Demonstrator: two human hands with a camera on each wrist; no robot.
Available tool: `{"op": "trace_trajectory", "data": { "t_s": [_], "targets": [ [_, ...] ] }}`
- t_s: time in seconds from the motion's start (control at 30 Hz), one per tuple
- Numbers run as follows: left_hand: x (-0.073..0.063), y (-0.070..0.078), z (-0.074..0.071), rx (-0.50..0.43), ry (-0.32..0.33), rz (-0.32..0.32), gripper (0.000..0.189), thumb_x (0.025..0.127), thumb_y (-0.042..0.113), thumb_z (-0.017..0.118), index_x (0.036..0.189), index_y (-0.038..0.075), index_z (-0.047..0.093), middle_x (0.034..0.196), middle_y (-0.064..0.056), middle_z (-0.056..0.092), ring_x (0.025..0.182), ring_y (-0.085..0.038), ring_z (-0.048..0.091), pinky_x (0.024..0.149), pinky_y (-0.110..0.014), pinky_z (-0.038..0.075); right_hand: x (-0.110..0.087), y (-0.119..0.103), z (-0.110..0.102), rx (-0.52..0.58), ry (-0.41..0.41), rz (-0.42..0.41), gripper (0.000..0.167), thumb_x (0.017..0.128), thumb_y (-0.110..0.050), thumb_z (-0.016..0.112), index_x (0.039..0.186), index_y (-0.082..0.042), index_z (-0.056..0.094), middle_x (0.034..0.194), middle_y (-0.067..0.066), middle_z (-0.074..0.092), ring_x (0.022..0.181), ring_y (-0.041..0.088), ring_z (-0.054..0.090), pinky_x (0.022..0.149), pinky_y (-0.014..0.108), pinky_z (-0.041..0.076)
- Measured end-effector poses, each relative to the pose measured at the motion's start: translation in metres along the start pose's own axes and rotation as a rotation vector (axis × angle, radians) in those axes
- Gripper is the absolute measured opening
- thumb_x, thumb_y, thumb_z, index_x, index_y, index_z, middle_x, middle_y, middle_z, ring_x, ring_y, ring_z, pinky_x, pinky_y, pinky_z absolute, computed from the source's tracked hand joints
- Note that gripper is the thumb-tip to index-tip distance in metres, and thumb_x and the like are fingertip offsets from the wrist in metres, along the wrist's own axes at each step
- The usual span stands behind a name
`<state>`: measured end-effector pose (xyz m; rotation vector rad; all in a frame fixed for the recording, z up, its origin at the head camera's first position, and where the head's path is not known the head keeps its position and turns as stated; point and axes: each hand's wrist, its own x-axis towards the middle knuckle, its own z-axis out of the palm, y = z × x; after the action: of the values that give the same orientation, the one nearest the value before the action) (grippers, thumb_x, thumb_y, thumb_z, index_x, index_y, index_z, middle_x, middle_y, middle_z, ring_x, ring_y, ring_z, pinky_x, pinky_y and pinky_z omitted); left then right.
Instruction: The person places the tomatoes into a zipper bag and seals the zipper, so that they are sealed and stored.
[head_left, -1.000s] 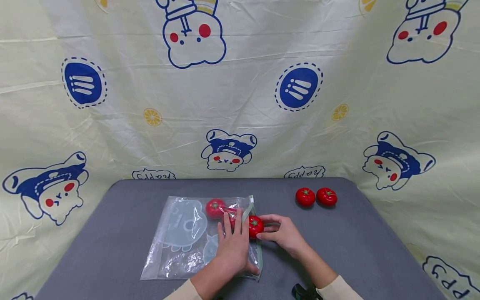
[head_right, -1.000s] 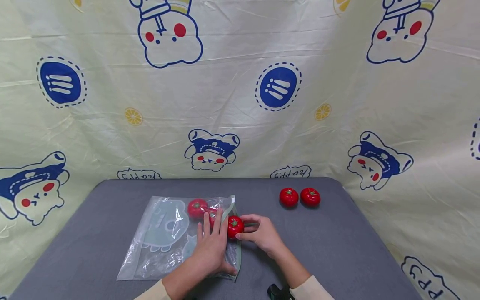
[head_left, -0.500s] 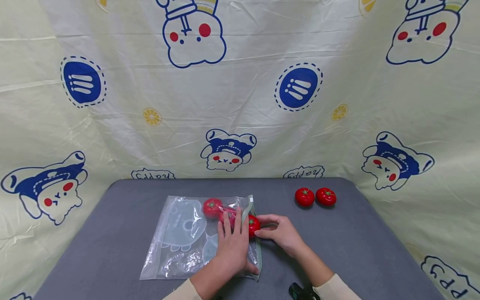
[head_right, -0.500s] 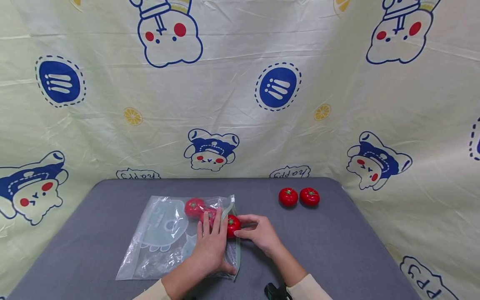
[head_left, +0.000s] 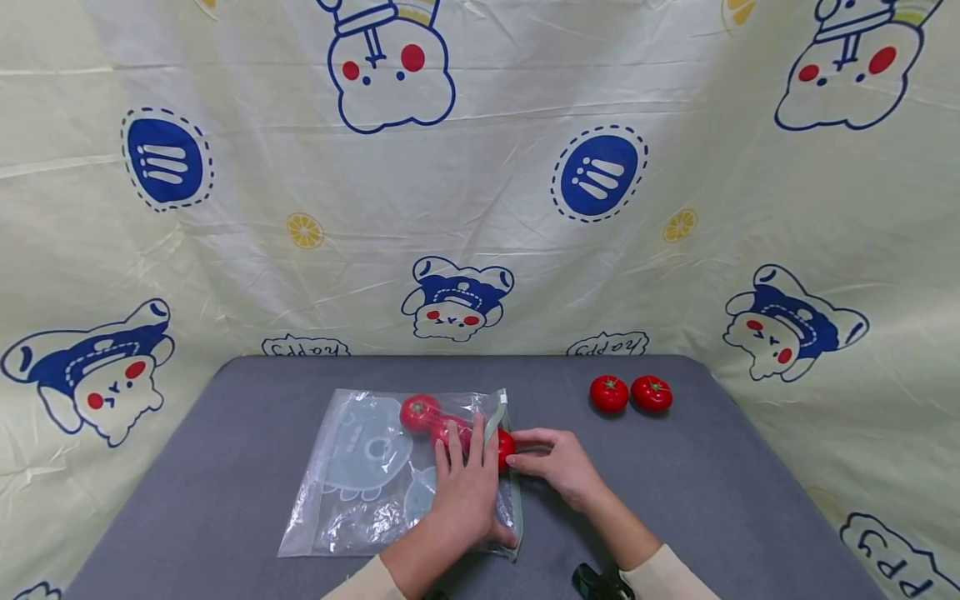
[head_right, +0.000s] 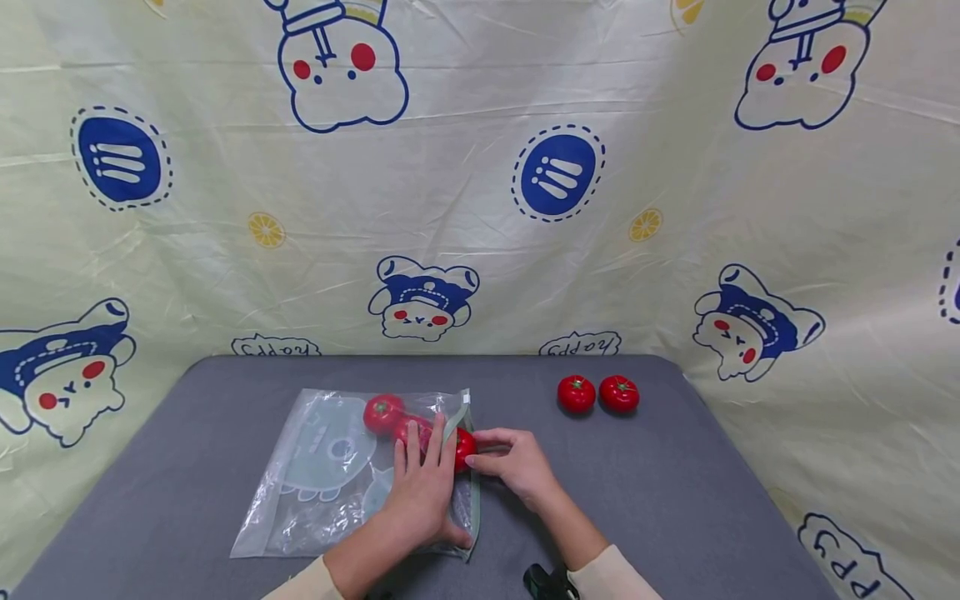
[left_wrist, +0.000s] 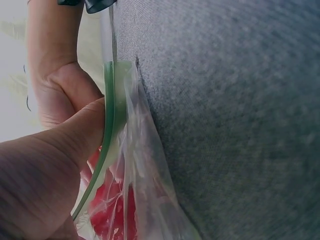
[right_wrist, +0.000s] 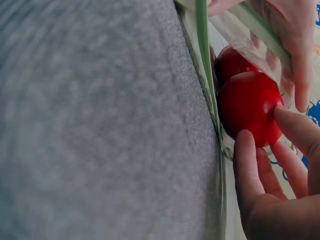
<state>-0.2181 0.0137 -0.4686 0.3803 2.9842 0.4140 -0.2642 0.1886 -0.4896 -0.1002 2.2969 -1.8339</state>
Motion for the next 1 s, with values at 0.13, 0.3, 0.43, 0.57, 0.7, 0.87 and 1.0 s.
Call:
{"op": "trace_trajectory", "data": {
  "t_s": [0.13,0.3,0.43,0.57,0.7,0.87,1.0],
  "targets": [
    [0.0006,-0.0004,-0.0003,0.024,-0.007,0.007,0.133,0.054,0.054,0.097,0.161,0.015,0.028,0.174,-0.012,0.006,0.158,-0.047,0.002,0.125,-0.066,0.012,-0.0003,-0.0019,0.0015,-0.004,0.000,-0.002,0.040,0.086,-0.012,0.083,0.123,0.001,0.072,0.121,0.019,0.074,0.098,0.023,0.076,0.089,0.038,0.062],
    [0.0009,-0.0002,-0.0005,0.043,-0.007,0.005,0.135,0.053,0.056,0.096,0.161,0.015,0.027,0.174,-0.012,0.007,0.158,-0.047,0.002,0.126,-0.066,0.011,0.0001,-0.0044,0.0033,0.015,-0.012,0.011,0.038,0.087,-0.013,0.082,0.121,0.001,0.073,0.122,0.019,0.074,0.100,0.023,0.076,0.090,0.037,0.061],
    [0.0008,0.0002,-0.0004,0.050,-0.004,0.003,0.134,0.054,0.054,0.096,0.161,0.014,0.027,0.174,-0.011,0.008,0.158,-0.046,0.004,0.126,-0.066,0.010,0.0008,-0.0052,0.0037,0.080,-0.062,0.010,0.041,0.090,-0.011,0.079,0.127,0.004,0.069,0.126,0.023,0.071,0.102,0.024,0.076,0.090,0.038,0.061],
    [-0.0002,0.0009,-0.0004,0.051,0.004,0.005,0.133,0.054,0.053,0.096,0.161,0.015,0.027,0.173,-0.011,0.010,0.158,-0.046,0.005,0.125,-0.066,0.011,0.0014,-0.0049,0.0035,0.069,-0.098,0.002,0.043,0.090,-0.011,0.079,0.129,0.004,0.068,0.128,0.023,0.070,0.102,0.021,0.075,0.090,0.037,0.061],
    [-0.0010,0.0010,-0.0006,0.051,0.013,0.011,0.133,0.055,0.053,0.096,0.161,0.015,0.028,0.173,-0.011,0.010,0.158,-0.047,0.005,0.125,-0.066,0.012,0.0017,-0.0058,0.0030,0.055,-0.129,0.005,0.043,0.091,-0.013,0.078,0.130,0.003,0.067,0.129,0.022,0.070,0.104,0.020,0.074,0.091,0.036,0.061],
    [-0.0014,0.0012,-0.0010,0.042,0.018,0.018,0.134,0.054,0.054,0.096,0.162,0.014,0.027,0.173,-0.012,0.009,0.158,-0.048,0.004,0.126,-0.065,0.010,0.0025,-0.0061,0.0016,0.061,-0.154,-0.010,0.044,0.092,-0.012,0.077,0.132,0.004,0.066,0.128,0.022,0.070,0.106,0.022,0.074,0.093,0.036,0.060],
    [-0.0011,0.0018,-0.0014,0.039,0.017,0.018,0.134,0.054,0.054,0.096,0.161,0.014,0.028,0.173,-0.012,0.010,0.158,-0.048,0.005,0.126,-0.064,0.011,0.0032,-0.0049,-0.0004,0.049,-0.141,-0.023,0.042,0.091,-0.010,0.077,0.130,0.003,0.067,0.127,0.021,0.071,0.104,0.019,0.074,0.092,0.035,0.061]
  ]
}}
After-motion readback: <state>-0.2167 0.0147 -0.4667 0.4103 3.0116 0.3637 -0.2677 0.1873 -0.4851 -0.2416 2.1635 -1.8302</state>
